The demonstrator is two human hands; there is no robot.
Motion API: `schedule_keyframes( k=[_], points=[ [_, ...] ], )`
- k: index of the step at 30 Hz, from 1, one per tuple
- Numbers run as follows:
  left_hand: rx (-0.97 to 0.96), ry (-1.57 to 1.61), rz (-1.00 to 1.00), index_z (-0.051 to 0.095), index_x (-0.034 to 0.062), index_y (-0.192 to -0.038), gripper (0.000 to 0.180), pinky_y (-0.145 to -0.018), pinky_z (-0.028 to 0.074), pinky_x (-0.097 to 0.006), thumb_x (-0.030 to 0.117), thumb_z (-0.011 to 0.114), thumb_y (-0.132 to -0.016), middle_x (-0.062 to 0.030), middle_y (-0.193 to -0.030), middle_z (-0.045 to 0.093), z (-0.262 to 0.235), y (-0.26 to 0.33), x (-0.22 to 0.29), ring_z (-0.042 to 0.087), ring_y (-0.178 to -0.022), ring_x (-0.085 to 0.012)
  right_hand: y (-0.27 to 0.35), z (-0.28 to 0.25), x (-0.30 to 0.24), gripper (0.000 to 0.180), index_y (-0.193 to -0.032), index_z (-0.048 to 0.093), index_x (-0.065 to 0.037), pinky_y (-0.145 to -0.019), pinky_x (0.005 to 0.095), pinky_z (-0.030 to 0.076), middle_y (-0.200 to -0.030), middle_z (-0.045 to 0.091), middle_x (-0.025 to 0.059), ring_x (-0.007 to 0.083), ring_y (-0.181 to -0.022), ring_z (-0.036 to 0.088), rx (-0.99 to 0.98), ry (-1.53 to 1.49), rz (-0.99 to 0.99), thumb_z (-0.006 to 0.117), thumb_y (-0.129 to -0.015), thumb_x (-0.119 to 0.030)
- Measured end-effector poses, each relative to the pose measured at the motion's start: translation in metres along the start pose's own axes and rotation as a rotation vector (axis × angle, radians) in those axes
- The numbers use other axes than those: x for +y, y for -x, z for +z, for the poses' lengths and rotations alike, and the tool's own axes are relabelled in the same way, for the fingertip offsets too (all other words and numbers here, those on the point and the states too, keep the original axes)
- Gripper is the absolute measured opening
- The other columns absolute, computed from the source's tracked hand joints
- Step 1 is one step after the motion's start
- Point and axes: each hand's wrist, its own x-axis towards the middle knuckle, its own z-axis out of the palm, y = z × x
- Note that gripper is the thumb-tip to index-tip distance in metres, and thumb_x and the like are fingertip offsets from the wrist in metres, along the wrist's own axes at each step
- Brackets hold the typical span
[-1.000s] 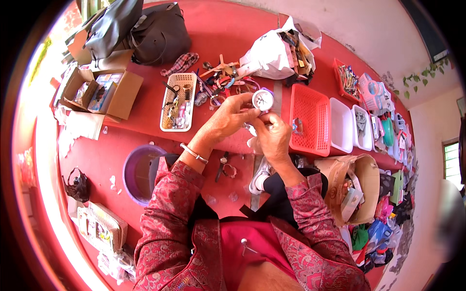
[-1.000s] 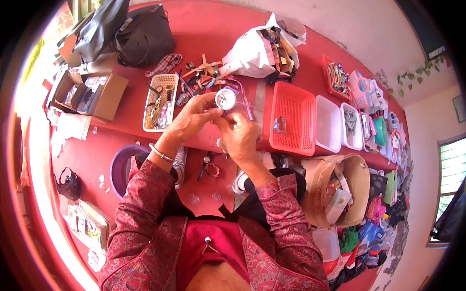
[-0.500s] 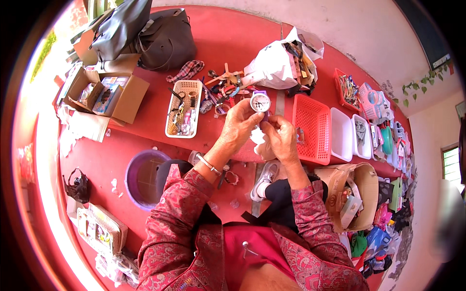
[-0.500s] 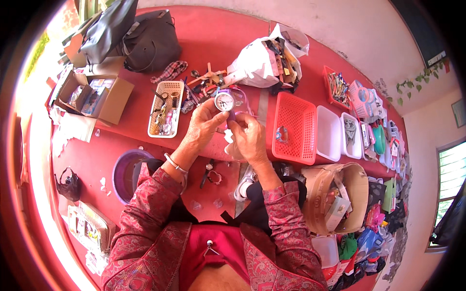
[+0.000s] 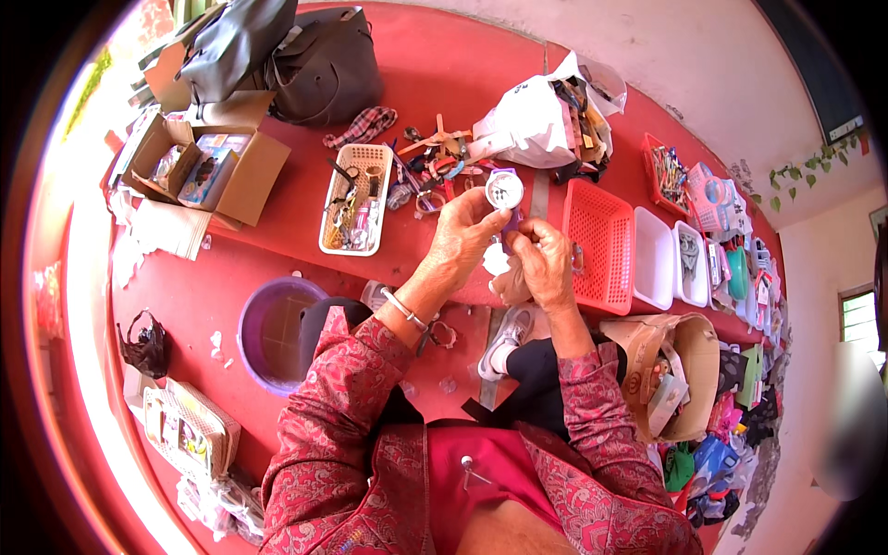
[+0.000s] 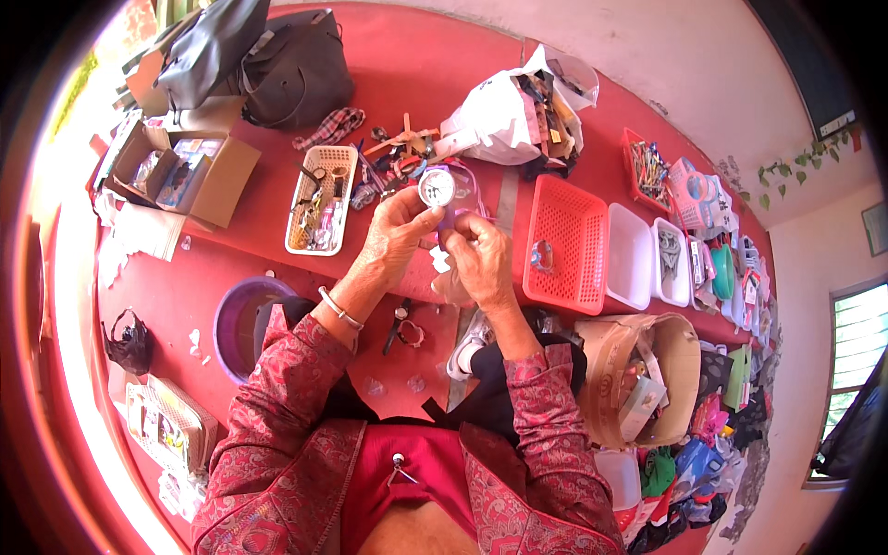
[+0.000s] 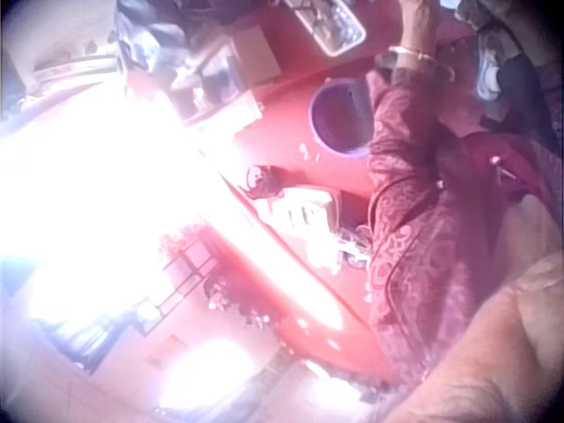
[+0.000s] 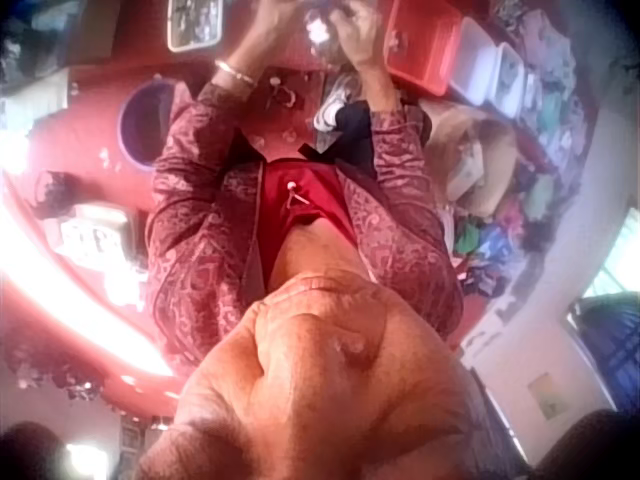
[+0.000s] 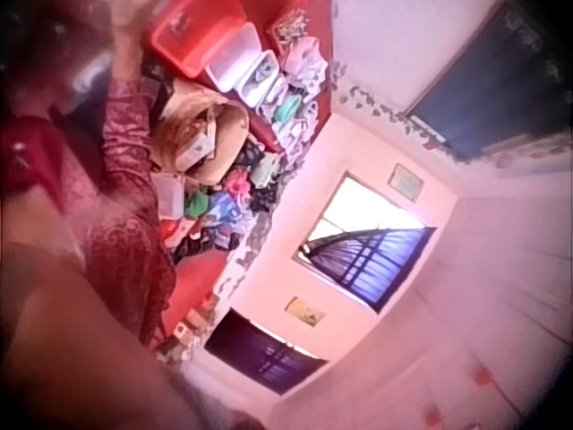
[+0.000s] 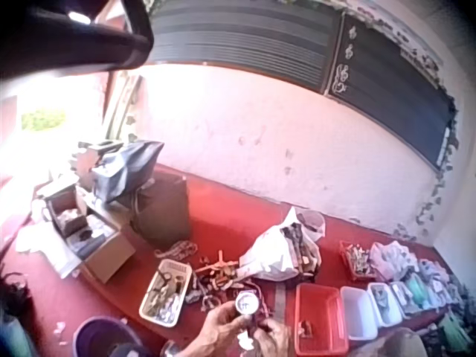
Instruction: The person sits on the floor at a low red table, sorting through various small items. They pick up objects such as plastic containers, keychains, and small toys, inspect them, and place them into a white plastic basket or onto the table.
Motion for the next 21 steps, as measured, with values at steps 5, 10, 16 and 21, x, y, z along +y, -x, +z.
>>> schedule_keyframes(
  k=[5, 10, 16, 21],
  points=[
    [-0.023, 0.014, 0.008, 0.054, -0.0013, -0.107, 0.028, -0.078, 0.044, -0.025, 0.008, 0.06, -0.082, -0.004, -0.097, 0.06, -0.0007, -0.0004, -0.0014, 0.055, -0.087, -0.0098, 0.0003, 0.0012, 0.0017, 0.014, -0.071, 0.056, 0.003, -0.054, 0.0272, 0.044, -0.061, 0.058, 0.0071, 0.0114, -0.057, 0.056, 0.012, -0.029, -0.022, 0.058, -0.075, -0.011],
    [-0.021, -0.001, 0.019, 0.054, -0.0013, -0.107, 0.028, -0.076, 0.045, -0.025, 0.009, 0.06, -0.082, -0.004, -0.096, 0.06, 0.0004, -0.0001, -0.0018, 0.055, -0.086, -0.0095, 0.0005, 0.0005, 0.0042, 0.013, -0.071, 0.057, 0.002, -0.054, 0.027, 0.044, -0.061, 0.059, 0.0071, 0.0111, -0.057, 0.056, 0.016, -0.039, -0.019, 0.058, -0.075, -0.01],
    [-0.014, -0.099, 0.01, 0.054, -0.001, -0.106, 0.028, -0.065, 0.047, -0.022, 0.011, 0.06, -0.082, -0.0034, -0.093, 0.06, 0.0014, 0.0003, 0.0023, 0.056, -0.079, -0.0078, 0.0007, -0.0004, 0.0018, 0.013, -0.073, 0.058, 0.002, -0.053, 0.0259, 0.043, -0.061, 0.059, 0.0063, 0.0097, -0.058, 0.056, 0.017, -0.035, 0.004, 0.059, -0.075, -0.012],
    [0.003, -0.147, -0.012, 0.055, -0.0006, -0.105, 0.026, -0.065, 0.047, -0.022, 0.012, 0.059, -0.083, -0.0031, -0.092, 0.06, 0.0003, 0.0011, 0.0033, 0.056, -0.078, -0.0082, 0.0018, 0.0, 0.0002, 0.015, -0.073, 0.058, 0.001, -0.052, 0.0252, 0.043, -0.06, 0.059, 0.0055, 0.0089, -0.057, 0.055, 0.019, -0.067, 0.025, 0.06, -0.075, -0.013]
  ],
)
